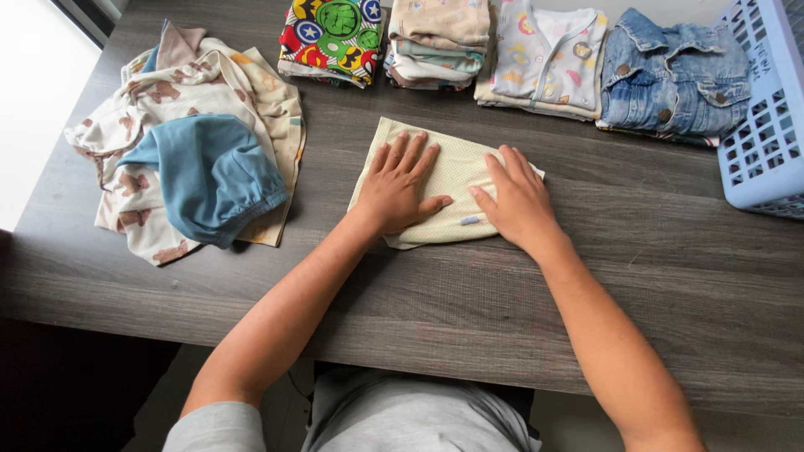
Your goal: The person folds several small garments one by one on a table, including a superhero-printed shirt, a light green shirt, a blue shirt, and a white shirt with bear patterns. Each item is smoothed, folded into a compact rectangle, and placed into a growing stack.
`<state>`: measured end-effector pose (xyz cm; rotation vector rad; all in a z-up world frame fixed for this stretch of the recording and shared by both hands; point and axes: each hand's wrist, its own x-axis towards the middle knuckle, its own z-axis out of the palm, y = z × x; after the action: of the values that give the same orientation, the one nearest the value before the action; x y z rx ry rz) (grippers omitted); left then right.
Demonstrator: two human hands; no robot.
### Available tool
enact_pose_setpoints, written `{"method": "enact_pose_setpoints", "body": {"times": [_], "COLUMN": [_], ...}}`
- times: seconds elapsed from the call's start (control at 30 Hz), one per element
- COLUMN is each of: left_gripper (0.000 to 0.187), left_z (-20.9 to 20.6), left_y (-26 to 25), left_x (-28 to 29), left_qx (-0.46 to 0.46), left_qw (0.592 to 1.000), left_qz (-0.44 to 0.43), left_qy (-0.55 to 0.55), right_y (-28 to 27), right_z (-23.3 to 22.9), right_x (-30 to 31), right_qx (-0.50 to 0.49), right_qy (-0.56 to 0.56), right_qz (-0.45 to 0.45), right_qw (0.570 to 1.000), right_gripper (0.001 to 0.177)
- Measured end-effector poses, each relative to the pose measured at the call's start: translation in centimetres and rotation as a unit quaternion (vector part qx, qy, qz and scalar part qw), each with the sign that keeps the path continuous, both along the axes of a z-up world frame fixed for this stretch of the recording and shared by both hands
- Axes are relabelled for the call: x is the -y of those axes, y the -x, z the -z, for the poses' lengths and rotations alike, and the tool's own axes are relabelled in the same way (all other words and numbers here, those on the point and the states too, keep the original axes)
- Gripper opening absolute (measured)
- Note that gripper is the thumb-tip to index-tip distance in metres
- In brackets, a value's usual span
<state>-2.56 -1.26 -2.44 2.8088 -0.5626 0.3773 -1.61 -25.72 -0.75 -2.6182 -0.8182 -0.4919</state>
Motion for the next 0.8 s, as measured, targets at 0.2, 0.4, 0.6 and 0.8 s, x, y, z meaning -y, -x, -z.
{"method": "enact_pose_setpoints", "body": {"times": [0.2,0.4,0.6,0.8], "left_gripper": [0.03,0.029,0.019,0.023], "left_z": [0.0,-0.6,-1.1,-1.5], "left_y": [-2.5,-7.7,-9.4,-6.9], "left_x": [1.7,2.3,2.1,2.2], "left_qx": [0.089,0.078,0.081,0.177], "left_qw": [0.994,0.994,0.993,0.979], "left_qz": [0.035,0.059,0.07,0.026], "left_qy": [0.053,0.054,0.049,0.099], "right_y": [1.7,3.3,3.1,2.9], "right_z": [-0.8,-0.2,-0.2,-0.2], "right_x": [-1.1,-3.6,-2.9,-2.7], "right_qx": [-0.002,0.001,-0.004,0.004], "right_qy": [-0.036,0.017,0.02,0.042], "right_qz": [0.021,0.018,0.02,0.008], "right_qw": [0.999,1.0,1.0,0.999], "right_gripper": [0.027,0.037,0.044,0.047]}}
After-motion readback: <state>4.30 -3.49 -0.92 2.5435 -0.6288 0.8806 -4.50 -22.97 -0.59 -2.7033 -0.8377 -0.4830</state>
